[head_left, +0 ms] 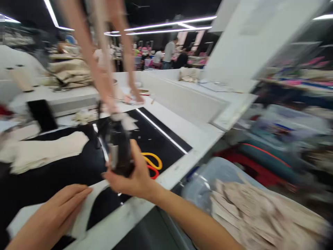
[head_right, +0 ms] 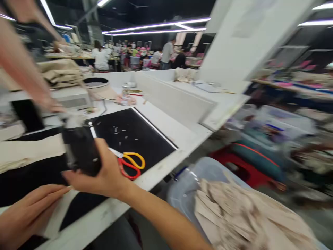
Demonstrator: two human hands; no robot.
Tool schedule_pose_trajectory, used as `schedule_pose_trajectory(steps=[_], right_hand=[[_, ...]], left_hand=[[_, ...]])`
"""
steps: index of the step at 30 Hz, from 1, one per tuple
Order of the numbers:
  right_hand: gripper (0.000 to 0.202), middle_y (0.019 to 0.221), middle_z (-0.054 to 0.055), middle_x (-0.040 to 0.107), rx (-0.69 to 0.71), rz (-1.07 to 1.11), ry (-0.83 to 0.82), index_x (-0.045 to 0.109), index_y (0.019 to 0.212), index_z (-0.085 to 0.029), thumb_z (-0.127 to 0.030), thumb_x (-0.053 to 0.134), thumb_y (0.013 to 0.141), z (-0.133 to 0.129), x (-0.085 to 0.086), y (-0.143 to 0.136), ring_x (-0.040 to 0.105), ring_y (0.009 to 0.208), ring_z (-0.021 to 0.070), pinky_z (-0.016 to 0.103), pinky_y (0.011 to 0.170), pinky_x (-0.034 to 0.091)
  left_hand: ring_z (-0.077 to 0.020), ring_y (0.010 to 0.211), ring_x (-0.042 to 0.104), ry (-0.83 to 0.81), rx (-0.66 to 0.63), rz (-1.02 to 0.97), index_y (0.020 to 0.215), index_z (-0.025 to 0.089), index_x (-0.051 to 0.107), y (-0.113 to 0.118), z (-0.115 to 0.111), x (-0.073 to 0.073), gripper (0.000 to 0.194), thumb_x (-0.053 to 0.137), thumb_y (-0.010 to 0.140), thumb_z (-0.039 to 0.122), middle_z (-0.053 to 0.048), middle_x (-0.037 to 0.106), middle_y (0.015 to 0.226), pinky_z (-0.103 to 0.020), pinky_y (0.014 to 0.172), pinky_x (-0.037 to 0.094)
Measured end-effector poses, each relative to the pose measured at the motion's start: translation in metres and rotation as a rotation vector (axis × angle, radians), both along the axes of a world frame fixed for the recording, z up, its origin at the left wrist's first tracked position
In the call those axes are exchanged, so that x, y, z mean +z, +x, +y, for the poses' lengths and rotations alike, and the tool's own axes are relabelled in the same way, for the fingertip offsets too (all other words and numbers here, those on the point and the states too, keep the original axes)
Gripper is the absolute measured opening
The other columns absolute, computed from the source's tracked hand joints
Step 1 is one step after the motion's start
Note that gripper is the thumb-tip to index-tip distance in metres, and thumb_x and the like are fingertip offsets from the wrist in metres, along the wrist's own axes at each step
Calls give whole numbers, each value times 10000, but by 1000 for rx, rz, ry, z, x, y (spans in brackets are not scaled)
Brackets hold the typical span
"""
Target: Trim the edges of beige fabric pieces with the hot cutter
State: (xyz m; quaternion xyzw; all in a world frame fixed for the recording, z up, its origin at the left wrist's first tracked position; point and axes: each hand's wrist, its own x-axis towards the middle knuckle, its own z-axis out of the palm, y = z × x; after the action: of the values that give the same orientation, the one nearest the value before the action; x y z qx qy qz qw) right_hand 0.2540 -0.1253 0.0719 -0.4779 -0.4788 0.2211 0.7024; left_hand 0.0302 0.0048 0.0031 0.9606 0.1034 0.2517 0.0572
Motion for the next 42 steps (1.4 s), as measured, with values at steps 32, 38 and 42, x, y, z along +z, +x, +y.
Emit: schedule_pose_trajectory(steps=[32, 38, 42], right_hand=[[300, 773, -63, 654, -20, 141, 108, 516, 981, -271, -256, 749, 792, 36, -13, 8, 609, 559, 108, 250, 543, 543], [310, 774, -60, 666, -14, 136, 118, 529, 976, -266, -237, 766, 780, 33, -10, 10, 619, 571, 114, 258, 556, 552], [326, 775, -57, 682, -31, 137, 114, 552, 1024, -266, -230, 774, 788, 32, -8, 13, 631, 560, 122, 265, 552, 567]], left_hand=[[-204, 772, 627, 109, -100, 147, 949, 176, 641, 80, -36, -9, 151, 634, 950, 26, -22, 659, 855, -335, 711, 511], [-211, 789, 633, 134, -72, 197, 971, 178, 622, 83, -44, -2, 157, 564, 985, 33, -32, 658, 865, -339, 717, 497], [-207, 721, 605, 161, -57, 166, 847, 181, 582, 89, -45, -3, 203, 557, 982, 32, -17, 626, 810, -343, 647, 446]])
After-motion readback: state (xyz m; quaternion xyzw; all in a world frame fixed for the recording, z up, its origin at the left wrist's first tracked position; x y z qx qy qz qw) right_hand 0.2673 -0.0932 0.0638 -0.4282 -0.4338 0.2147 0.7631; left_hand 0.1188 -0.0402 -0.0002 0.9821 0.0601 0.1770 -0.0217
